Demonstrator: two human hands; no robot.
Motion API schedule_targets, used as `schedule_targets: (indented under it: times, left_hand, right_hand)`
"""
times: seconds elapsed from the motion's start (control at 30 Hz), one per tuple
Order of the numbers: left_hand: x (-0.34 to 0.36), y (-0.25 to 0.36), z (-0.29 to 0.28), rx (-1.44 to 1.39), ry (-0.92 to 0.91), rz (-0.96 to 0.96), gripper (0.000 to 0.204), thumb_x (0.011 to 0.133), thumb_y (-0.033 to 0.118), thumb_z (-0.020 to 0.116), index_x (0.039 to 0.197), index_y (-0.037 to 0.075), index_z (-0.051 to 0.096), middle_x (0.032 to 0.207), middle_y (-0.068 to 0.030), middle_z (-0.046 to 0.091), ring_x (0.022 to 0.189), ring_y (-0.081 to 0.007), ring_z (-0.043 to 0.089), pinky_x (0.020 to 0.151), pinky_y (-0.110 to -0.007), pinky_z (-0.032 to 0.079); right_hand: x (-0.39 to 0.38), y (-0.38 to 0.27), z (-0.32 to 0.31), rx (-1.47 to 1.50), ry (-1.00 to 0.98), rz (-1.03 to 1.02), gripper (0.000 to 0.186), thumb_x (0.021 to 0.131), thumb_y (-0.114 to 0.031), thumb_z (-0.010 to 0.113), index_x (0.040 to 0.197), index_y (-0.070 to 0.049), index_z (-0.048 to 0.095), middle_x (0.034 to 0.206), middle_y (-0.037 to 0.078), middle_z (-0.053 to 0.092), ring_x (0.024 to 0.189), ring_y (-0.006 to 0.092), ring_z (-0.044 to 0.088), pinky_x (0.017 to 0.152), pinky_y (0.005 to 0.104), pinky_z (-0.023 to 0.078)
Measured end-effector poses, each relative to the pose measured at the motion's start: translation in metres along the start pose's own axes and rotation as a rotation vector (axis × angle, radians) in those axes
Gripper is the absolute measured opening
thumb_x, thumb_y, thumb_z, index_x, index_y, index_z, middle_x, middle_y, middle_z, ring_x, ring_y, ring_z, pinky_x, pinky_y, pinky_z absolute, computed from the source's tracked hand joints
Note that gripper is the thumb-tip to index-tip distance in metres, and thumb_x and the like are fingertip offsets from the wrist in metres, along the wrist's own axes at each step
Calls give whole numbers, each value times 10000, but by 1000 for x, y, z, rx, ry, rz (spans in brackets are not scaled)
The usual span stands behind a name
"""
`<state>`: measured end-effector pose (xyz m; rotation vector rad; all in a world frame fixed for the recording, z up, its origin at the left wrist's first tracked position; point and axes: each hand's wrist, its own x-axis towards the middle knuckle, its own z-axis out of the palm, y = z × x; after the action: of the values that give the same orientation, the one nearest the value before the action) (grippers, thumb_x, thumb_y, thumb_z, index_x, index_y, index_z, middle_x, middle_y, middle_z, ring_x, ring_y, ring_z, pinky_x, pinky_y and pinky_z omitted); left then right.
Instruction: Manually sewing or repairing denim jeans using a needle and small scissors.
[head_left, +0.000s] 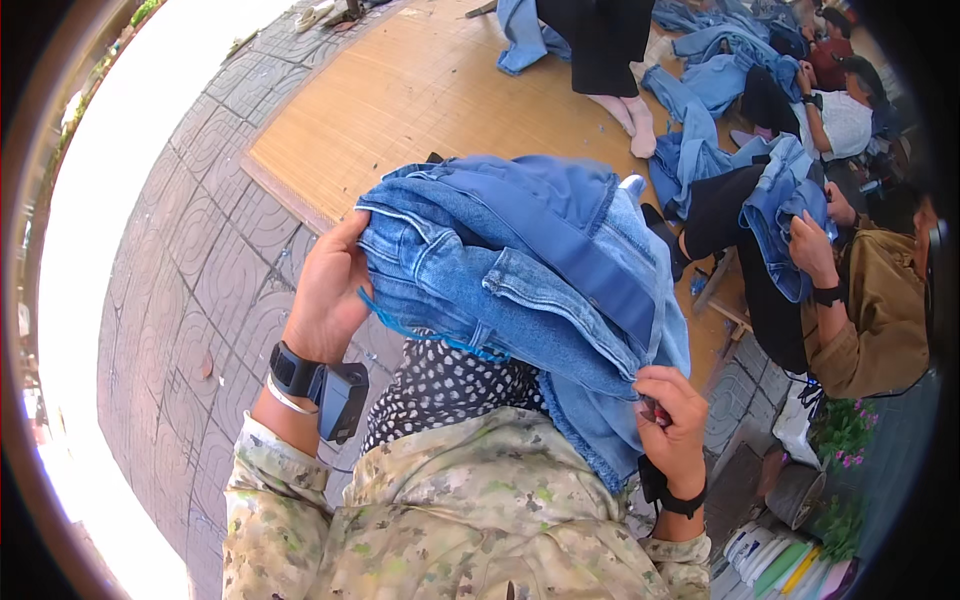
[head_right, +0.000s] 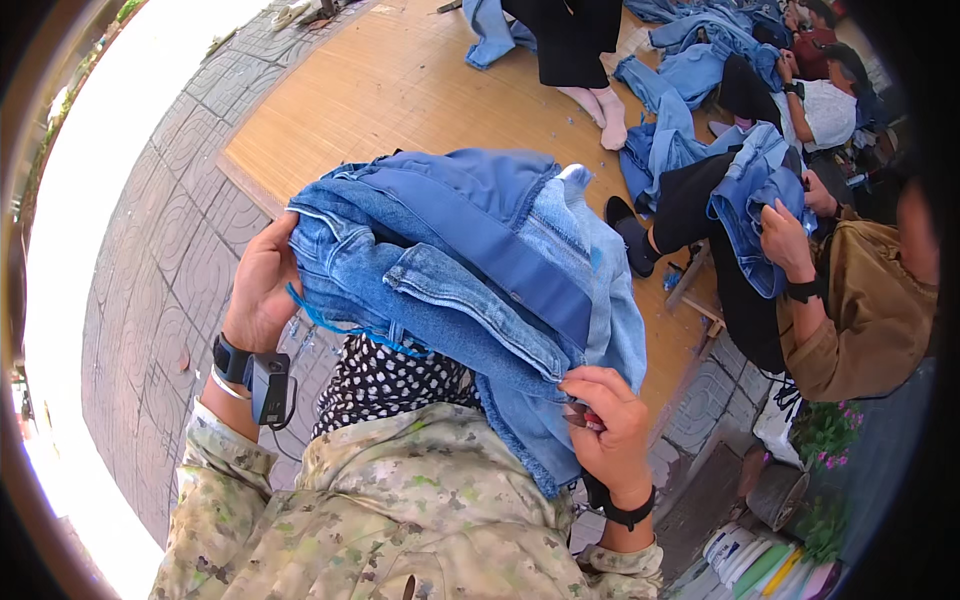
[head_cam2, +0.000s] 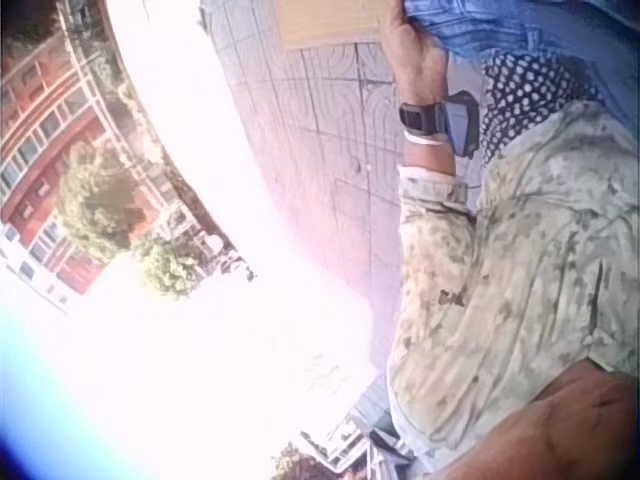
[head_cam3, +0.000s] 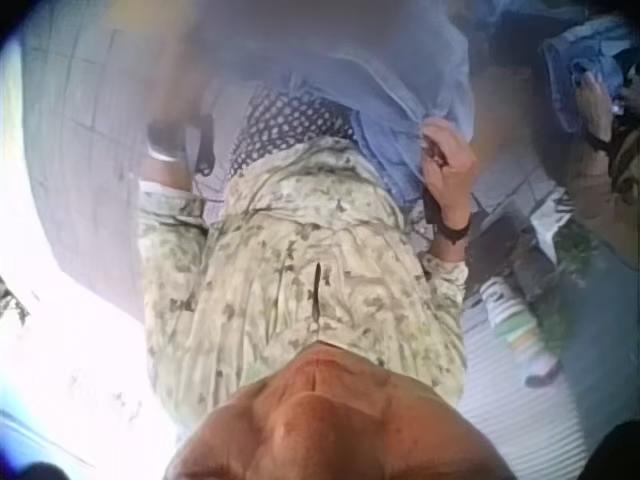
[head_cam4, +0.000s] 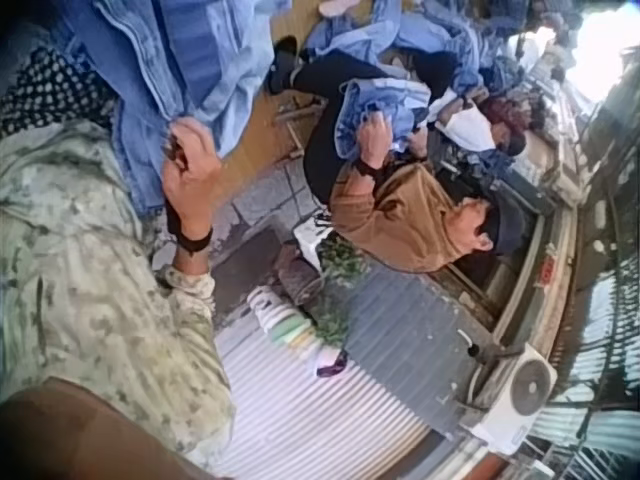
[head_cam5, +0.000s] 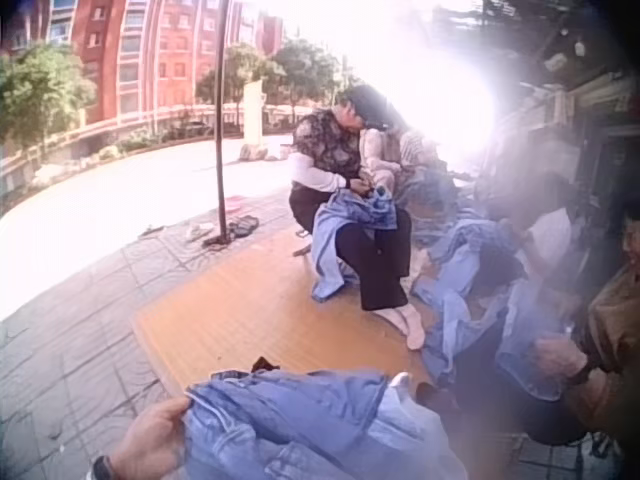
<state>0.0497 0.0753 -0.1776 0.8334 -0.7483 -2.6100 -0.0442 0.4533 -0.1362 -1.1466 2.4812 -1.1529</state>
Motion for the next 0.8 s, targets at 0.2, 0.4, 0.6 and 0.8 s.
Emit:
schedule_targets:
  times: [0.2,0.4,0.6,0.8]
  left_hand:
    - [-14,-7,-2,39,11,27,343,1027,194,438,1224,-61,554,1191,-139,644,1045,-217,637,940,-362,512]
    - [-27,-5,-1,155,-21,20,339,1024,199,446,1223,-43,573,1197,-128,647,1060,-206,631,937,-347,503]
    - [-34,-11,-6,366,7,146,281,972,136,529,1204,-20,560,1129,-79,645,1051,-153,603,948,-315,451]
    - [-68,-32,57,1212,-189,923,465,745,138,767,1156,43,570,1057,-99,598,1055,-252,545,975,-384,365]
  right_hand:
    - [39,-51,-23,-23,82,-5,278,722,16,676,993,-45,674,1042,108,687,663,151,618,491,252,435]
    - [103,-72,32,-179,50,-387,336,665,10,701,996,-43,676,979,105,688,624,179,602,498,268,421]
    - [118,-54,46,71,-126,-177,308,681,41,679,979,-35,680,809,84,648,599,192,578,530,279,427]
    - [124,-52,51,299,-173,12,92,787,-16,697,876,-8,678,732,70,622,555,121,484,509,250,367]
